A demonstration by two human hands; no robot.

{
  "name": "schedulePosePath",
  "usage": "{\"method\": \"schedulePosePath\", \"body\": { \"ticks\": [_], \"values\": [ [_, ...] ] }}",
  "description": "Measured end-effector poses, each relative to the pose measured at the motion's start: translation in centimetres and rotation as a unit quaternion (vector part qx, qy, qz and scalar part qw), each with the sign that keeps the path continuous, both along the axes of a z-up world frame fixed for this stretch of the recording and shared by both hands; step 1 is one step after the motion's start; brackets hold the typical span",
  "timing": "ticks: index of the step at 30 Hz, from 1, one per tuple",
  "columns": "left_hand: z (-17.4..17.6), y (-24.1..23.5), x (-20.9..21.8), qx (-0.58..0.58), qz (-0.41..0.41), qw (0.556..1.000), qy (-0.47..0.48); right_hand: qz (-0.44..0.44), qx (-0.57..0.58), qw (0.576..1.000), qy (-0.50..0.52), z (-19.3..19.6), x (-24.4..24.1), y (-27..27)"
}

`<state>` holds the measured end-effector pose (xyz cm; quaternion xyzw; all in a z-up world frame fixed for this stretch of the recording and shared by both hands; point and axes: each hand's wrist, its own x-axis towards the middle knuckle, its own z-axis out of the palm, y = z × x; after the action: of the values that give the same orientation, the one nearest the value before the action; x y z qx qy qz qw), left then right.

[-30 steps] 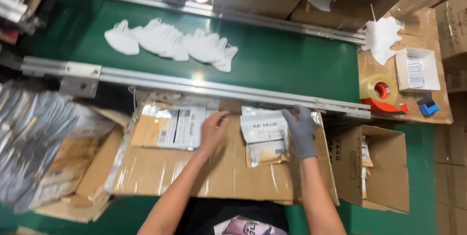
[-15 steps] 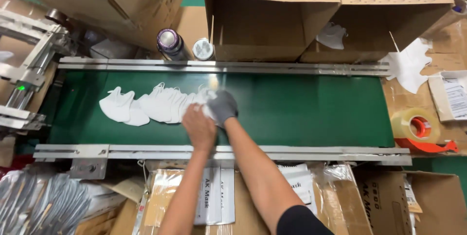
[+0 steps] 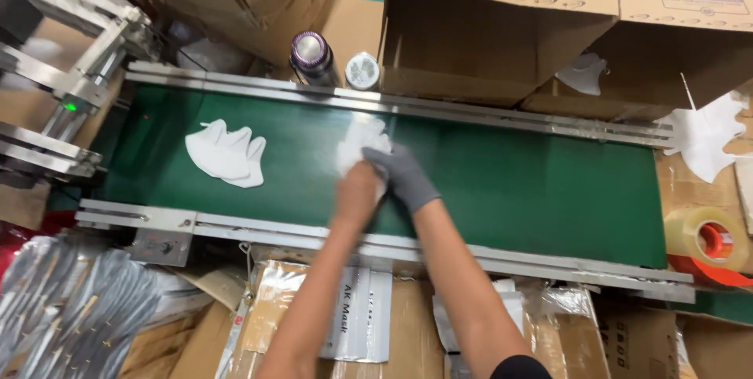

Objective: Packaging white face masks into individual plastic envelopes and placing them into cardboard boxes on a factory floor.

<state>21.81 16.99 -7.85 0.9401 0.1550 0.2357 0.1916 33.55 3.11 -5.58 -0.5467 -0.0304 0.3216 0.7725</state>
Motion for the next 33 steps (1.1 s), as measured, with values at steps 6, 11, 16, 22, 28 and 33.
{"method": "schedulePosePath", "body": {
  "ticks": [6,11,16,22,28,33],
  "values": [
    [10.3,-0.7,-3.3,-0.064,-0.122,0.97,-0.202,-0.048,-0.037,0.996,-0.067,1.0,1.3,-5.5],
    [7.6,-0.1,-4.9,-0.036,-0.121,0.991,-0.053,-0.029,-0.067,0.996,-0.05,6.2,-1.8,-10.3],
    [6.5,-4.2,-6.0,-0.024,-0.151,0.986,-0.071,-0.083,-0.031,0.996,0.019,2.9,-7.8,-11.5],
    [6.1,-1.8,-3.5,-0.046,-0.157,0.986,-0.011,-0.087,-0.066,0.994,-0.012,3.6,-8.6,-11.7],
    [7.7,7.5,-1.5,0.199,-0.038,0.978,-0.05,-0.113,-0.044,0.992,-0.016,5.2,-7.0,-13.5],
    [0.7,16.0,-2.7,0.06,0.308,0.938,0.144,-0.121,-0.091,0.988,-0.044,4.1,-4.6,-14.4]
  ]
}}
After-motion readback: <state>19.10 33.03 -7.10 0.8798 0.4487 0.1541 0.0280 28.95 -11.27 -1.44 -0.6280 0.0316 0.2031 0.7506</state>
